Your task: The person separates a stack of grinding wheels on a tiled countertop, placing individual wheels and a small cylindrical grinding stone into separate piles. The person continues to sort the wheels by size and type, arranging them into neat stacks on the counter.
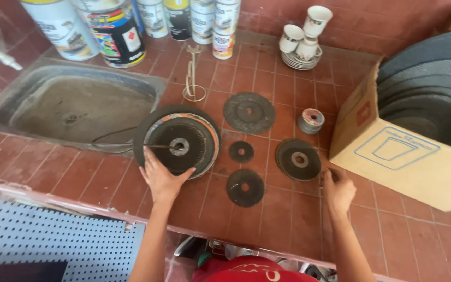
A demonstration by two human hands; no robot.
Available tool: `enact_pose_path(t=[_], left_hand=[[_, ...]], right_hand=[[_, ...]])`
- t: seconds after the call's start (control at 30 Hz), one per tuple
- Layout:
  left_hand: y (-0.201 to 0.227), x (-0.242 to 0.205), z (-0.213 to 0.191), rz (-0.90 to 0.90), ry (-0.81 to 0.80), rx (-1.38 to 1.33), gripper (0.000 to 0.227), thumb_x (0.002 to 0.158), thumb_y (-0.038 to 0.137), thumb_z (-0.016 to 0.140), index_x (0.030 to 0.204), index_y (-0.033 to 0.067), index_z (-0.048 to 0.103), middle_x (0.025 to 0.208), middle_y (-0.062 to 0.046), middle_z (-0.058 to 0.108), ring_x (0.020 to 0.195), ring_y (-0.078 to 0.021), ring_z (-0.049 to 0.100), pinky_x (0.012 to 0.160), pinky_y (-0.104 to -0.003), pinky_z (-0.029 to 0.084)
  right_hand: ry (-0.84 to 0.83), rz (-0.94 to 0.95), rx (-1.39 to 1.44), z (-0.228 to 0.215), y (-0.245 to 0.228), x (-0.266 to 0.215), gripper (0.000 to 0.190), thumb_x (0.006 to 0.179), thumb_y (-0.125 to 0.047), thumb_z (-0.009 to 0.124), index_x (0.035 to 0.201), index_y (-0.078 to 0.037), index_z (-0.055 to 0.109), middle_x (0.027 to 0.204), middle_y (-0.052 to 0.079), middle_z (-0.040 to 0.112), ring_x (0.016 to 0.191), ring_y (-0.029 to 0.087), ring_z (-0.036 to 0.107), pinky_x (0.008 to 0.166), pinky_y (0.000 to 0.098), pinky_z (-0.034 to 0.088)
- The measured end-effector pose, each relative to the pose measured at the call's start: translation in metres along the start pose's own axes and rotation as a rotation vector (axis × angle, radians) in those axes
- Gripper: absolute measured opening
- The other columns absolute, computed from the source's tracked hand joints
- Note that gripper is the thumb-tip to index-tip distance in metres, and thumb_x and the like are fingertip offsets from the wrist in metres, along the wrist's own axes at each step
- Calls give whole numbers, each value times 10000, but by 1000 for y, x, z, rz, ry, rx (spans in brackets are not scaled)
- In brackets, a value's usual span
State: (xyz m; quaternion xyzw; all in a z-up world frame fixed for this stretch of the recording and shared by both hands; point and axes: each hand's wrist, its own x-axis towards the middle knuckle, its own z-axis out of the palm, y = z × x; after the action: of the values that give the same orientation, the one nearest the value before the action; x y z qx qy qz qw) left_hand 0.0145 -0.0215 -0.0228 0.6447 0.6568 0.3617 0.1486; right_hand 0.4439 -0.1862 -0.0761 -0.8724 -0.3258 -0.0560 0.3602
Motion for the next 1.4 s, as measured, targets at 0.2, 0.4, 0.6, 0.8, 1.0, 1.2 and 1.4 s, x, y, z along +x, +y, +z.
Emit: enact_pose_path(t=[0.2, 0.4, 0.6, 0.8, 1.0, 1.2, 1.4], left_hand=[[9, 12, -9, -36, -129, -53, 1605, 435, 450, 1013, 1635, 31, 34, 1631, -272, 250, 1532, -388, 251, 1226, -674, 113], [-17, 22, 31, -39, -104, 92, 1747, 418, 711, 969, 1601, 61, -140, 1658, -269, 171, 1570, -334, 119, 1224, -618, 14], [-13, 22, 27, 46, -1, -54, 1717, 432, 583, 1017, 1604, 64, -126, 1584, -285, 272, 1532, -389, 200, 1229, -627, 42], [-20, 25, 1, 103, 145, -175, 1672, 449, 519, 1028, 1598, -1, -70, 1686, -263, 180, 1442, -446, 374, 1189, -535, 241], [-27, 30, -44, 218, 308, -565, 1530, 536, 286, 1026, 1596, -1, -39, 1657, -287, 204, 1568, -345, 252, 1294, -497, 179], [23, 16, -88, 428, 277, -632, 1616, 482, 176, 1090, 1647, 47, -21, 1658, -353, 73, 1553, -506, 114, 1259, -652, 84], [104, -40, -53, 476, -19, -473, 1609, 341, 403, 1049, 1591, -57, 146, 1550, -390, 253, 1436, -592, 258, 1197, -715, 112]], right_hand=[[-46, 0, 59, -29, -28, -22, 305, 990, -281, 687, 1188, -82, 806, 972, 171, 780, 947, 440, 728, 841, 565, 567], [-200, 231, 282, -73, -87, -38, 318, 970, -215, 603, 1215, -84, 758, 1092, 71, 778, 743, 262, 762, 798, 338, 576], [-251, 224, 307, -67, -89, -43, 252, 974, -219, 625, 1168, -137, 764, 1083, 32, 786, 758, 233, 774, 784, 307, 556], [-256, 225, 331, -69, -88, -45, 275, 969, -178, 622, 1192, -95, 761, 1070, 77, 783, 805, 256, 773, 783, 329, 597], [-281, 156, 303, -58, -78, -46, 281, 958, -208, 629, 1186, -111, 760, 1066, 52, 789, 854, 211, 773, 855, 329, 571], [-258, 62, 619, -51, -104, -53, 272, 979, -35, 677, 1227, 73, 706, 1093, 330, 707, 1065, 474, 683, 849, 575, 568], [-494, 218, 962, -67, -165, -67, 279, 961, -68, 698, 1168, 119, 701, 1084, 319, 717, 1021, 366, 706, 835, 538, 608]])
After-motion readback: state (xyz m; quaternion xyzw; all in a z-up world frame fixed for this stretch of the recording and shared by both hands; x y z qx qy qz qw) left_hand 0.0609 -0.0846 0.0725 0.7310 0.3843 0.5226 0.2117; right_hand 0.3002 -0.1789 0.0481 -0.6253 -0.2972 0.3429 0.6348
